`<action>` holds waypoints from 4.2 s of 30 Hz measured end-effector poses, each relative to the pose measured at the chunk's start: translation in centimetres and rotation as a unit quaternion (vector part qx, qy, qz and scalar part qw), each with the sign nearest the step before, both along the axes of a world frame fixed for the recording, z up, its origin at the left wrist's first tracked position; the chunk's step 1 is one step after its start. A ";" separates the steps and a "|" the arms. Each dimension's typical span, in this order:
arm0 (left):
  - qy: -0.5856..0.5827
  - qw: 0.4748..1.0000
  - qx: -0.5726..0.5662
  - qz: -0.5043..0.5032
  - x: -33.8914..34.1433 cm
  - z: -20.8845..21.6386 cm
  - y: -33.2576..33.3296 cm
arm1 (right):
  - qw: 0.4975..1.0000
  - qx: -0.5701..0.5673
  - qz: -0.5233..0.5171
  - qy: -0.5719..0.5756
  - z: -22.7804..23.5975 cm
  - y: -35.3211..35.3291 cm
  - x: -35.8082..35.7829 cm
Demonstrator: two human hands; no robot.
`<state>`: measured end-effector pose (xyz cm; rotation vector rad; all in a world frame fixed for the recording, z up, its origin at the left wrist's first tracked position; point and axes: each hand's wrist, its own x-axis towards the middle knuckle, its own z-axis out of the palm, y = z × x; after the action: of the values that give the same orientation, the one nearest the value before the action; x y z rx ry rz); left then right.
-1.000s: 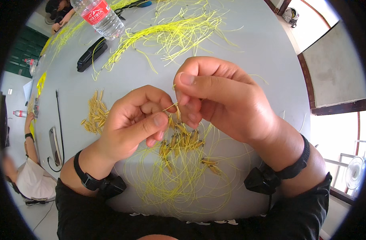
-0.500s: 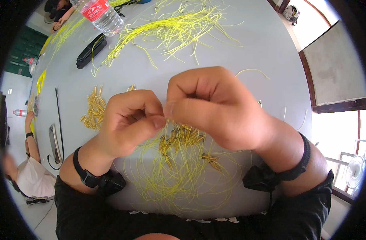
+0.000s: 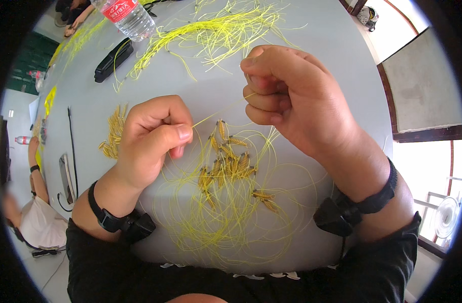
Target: The recorder is assembling yellow fishing rigs with hooks and weights at a table.
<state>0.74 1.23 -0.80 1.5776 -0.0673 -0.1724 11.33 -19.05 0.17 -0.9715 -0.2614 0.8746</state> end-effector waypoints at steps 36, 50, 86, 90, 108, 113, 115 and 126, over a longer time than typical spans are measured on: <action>-0.059 0.994 -0.043 0.079 0.3 -1.2 -1.0 | 0.949 -0.245 0.178 -0.091 0.3 0.5 -1.5; 0.025 0.964 -0.266 0.002 0.7 -1.3 0.0 | 0.952 -0.212 0.204 -0.085 0.8 0.3 -1.3; 0.164 0.844 -0.425 -0.283 -0.9 0.3 0.0 | 0.664 -0.315 0.058 -0.675 -1.7 0.2 -1.3; 0.156 0.838 -0.430 -0.298 -0.7 0.0 0.1 | 0.654 -0.325 0.027 -0.683 -1.2 0.2 -1.5; 0.172 0.834 -0.430 -0.302 -0.7 0.1 -0.1 | 0.637 -0.361 0.021 -0.681 -2.1 0.3 -1.7; 0.167 0.834 -0.434 -0.297 -0.8 0.1 -0.1 | 0.644 -0.350 0.021 -0.680 -2.1 0.3 -1.6; 0.167 0.834 -0.430 -0.303 -0.8 0.1 -0.1 | 0.648 -0.346 0.026 -0.678 -2.0 0.3 -1.6; 0.182 0.844 -0.406 -0.301 -1.0 0.6 0.0 | 0.812 -0.066 0.117 -0.567 -0.6 0.7 -1.4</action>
<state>-0.31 1.18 -0.20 0.6090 -0.2995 -0.8236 9.95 -18.38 -0.40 -1.5382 -1.3845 0.4223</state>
